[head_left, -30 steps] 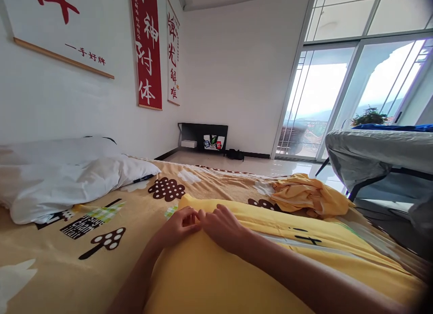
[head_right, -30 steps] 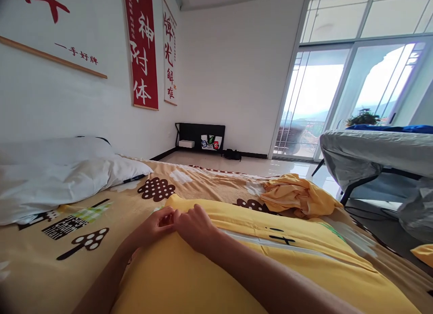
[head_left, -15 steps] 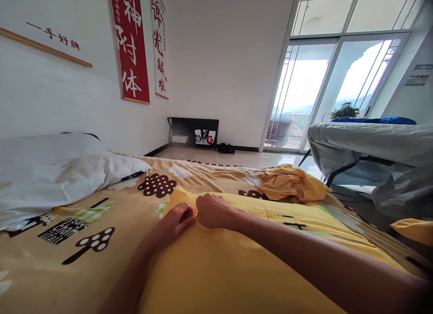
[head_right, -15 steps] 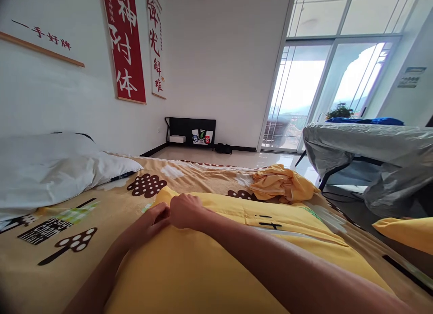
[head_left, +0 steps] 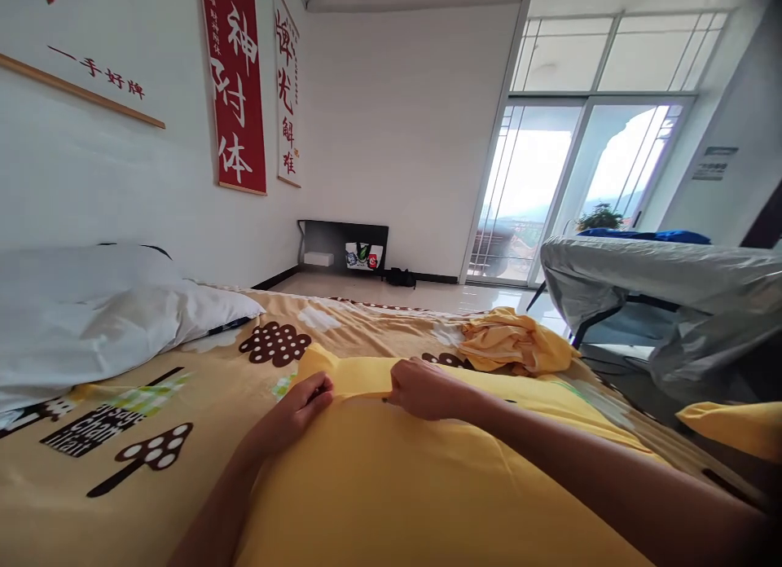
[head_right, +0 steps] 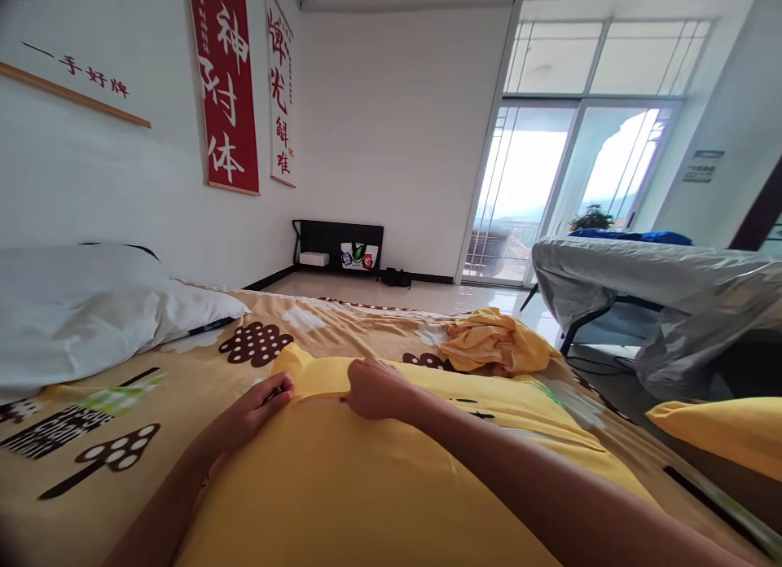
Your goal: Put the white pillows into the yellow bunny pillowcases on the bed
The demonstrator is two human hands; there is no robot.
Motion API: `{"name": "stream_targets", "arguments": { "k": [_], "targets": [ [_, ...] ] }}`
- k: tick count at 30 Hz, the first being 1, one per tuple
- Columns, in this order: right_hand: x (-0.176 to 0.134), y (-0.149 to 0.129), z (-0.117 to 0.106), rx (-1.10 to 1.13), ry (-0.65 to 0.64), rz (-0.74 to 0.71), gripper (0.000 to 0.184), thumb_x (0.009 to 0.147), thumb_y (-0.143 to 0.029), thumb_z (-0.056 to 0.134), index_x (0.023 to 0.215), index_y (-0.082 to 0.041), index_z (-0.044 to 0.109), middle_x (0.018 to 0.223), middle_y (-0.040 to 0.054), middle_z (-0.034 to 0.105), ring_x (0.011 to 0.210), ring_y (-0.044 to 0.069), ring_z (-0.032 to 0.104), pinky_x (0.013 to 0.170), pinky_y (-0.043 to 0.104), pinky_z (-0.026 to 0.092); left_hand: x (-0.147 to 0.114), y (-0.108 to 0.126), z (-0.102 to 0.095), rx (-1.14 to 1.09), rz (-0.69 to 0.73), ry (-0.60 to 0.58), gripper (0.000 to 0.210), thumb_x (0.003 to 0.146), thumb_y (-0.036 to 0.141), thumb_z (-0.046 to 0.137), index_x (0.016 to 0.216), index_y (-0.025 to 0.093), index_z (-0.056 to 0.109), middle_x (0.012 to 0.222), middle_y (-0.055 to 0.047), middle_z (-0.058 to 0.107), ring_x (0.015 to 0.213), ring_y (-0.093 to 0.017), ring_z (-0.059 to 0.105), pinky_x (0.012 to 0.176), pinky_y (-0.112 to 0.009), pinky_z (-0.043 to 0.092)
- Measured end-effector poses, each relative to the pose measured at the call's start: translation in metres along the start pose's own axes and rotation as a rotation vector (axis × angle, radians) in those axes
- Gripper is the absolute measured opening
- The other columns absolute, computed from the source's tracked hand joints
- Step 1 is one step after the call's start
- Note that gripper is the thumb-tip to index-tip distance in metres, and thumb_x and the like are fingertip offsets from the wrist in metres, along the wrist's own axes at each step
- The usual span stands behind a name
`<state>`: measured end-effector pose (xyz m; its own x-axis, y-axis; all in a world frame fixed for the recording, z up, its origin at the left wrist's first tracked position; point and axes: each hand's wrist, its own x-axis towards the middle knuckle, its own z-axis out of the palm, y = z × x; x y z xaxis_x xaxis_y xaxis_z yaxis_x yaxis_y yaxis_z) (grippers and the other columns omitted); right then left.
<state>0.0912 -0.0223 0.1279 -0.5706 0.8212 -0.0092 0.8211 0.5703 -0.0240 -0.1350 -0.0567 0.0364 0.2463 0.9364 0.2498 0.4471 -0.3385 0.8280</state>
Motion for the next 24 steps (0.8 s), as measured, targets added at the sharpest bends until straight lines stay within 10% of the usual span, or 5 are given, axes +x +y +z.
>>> {"name": "stream_targets", "arguments": {
  "k": [16,20,24],
  "targets": [
    [-0.164,0.241,0.04,-0.045,0.217,0.506,0.016,0.089,-0.017,0.044,0.083,-0.016,0.059,0.087,0.0105,0.067,0.081,0.021,0.06,0.057,0.028,0.023,0.006,-0.043,-0.002,0.266,-0.185,0.153,0.043,0.08,0.062,0.043,0.093,0.024,0.057,0.102,-0.003,0.066,0.111,-0.027,0.056,0.095,-0.032,0.048],
    [-0.183,0.244,0.059,-0.01,0.283,0.534,0.02,0.091,-0.018,0.038,0.089,-0.017,0.059,0.084,0.0098,0.069,0.076,0.021,0.063,0.055,0.029,0.022,0.019,0.005,0.019,0.513,-0.047,0.158,0.037,0.082,0.057,0.039,0.073,0.024,0.055,0.078,-0.004,0.064,0.09,-0.026,0.062,0.081,-0.033,0.052],
    [-0.179,0.228,0.072,0.024,0.334,0.556,0.023,0.092,-0.022,0.037,0.092,-0.016,0.059,0.085,0.0115,0.07,0.075,0.022,0.065,0.056,0.029,0.025,0.041,0.106,0.095,0.686,0.234,0.004,0.033,0.092,0.038,0.029,0.078,0.021,0.054,0.084,-0.004,0.062,0.081,-0.019,0.059,0.079,-0.03,0.049]
  ]
}}
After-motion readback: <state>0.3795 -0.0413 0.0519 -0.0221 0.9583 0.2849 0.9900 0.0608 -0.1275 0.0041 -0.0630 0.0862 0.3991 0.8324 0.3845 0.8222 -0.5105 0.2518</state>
